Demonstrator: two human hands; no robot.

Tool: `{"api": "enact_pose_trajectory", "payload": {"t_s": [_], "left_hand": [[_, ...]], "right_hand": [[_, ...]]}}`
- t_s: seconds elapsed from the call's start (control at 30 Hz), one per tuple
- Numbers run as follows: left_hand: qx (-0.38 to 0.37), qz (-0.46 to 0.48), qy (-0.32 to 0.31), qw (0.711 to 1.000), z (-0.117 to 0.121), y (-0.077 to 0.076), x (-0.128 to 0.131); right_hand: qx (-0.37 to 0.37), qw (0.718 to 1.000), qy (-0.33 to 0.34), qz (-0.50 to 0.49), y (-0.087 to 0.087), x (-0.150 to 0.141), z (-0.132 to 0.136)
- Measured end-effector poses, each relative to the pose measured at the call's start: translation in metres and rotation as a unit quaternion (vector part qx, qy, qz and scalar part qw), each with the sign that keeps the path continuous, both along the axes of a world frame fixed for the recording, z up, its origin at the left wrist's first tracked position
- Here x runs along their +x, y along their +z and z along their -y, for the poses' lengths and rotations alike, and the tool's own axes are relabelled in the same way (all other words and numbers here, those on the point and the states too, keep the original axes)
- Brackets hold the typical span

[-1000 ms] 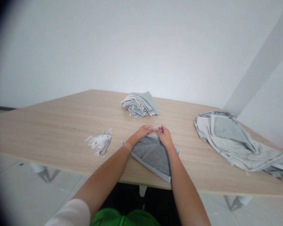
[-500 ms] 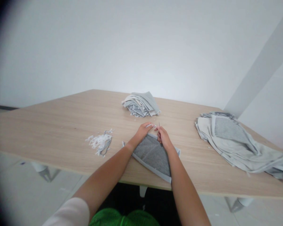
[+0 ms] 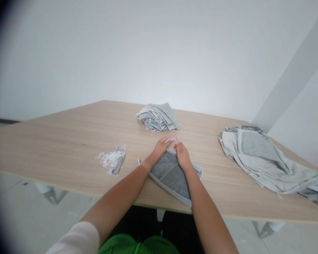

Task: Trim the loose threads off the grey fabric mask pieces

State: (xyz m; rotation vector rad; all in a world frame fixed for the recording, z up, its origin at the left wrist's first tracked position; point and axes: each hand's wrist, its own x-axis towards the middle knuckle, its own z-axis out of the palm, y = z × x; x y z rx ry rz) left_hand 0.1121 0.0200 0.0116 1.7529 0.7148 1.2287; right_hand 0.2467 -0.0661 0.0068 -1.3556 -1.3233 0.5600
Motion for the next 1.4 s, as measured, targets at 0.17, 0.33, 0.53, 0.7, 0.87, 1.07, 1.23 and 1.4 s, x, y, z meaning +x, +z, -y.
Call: {"api": "enact_pose_trajectory", "payload": {"t_s": [0.17, 0.33, 0.53, 0.7, 0.87, 1.07, 1.23, 1.4], "left_hand": [[0.011, -0.002, 0.037, 0.999, 0.004, 0.001, 0.001], [0.055, -0.038, 0.085, 0.994, 0.014, 0.003, 0.003], [0.082, -0.046, 0.137, 0.986, 0.022, 0.003, 0.004], [0.088, -0.051, 0.137, 0.985, 0.022, 0.002, 0.006], [0.098, -0.05, 0.123, 0.986, 0.022, -0.003, 0.007], [0.098, -0.053, 0.118, 0.987, 0.023, -0.004, 0.007], [0.084, -0.064, 0.119, 0.987, 0.022, -0.004, 0.007], [0.081, -0.066, 0.114, 0.988, 0.021, -0.006, 0.008]], "right_hand": [[0.04, 0.996, -0.015, 0.074, -0.001, -0.004, 0.002], [0.023, 0.997, -0.008, 0.076, -0.007, -0.011, -0.001], [0.031, 0.996, -0.016, 0.087, -0.01, -0.015, -0.005], [0.034, 0.995, -0.025, 0.092, -0.011, -0.016, -0.006], [0.023, 0.997, -0.036, 0.066, -0.013, -0.017, -0.007], [0.03, 0.996, -0.054, 0.063, -0.012, -0.018, -0.006], [0.028, 0.996, -0.055, 0.069, -0.012, -0.018, -0.006], [0.031, 0.992, -0.067, 0.1, -0.015, -0.016, -0.01]]}}
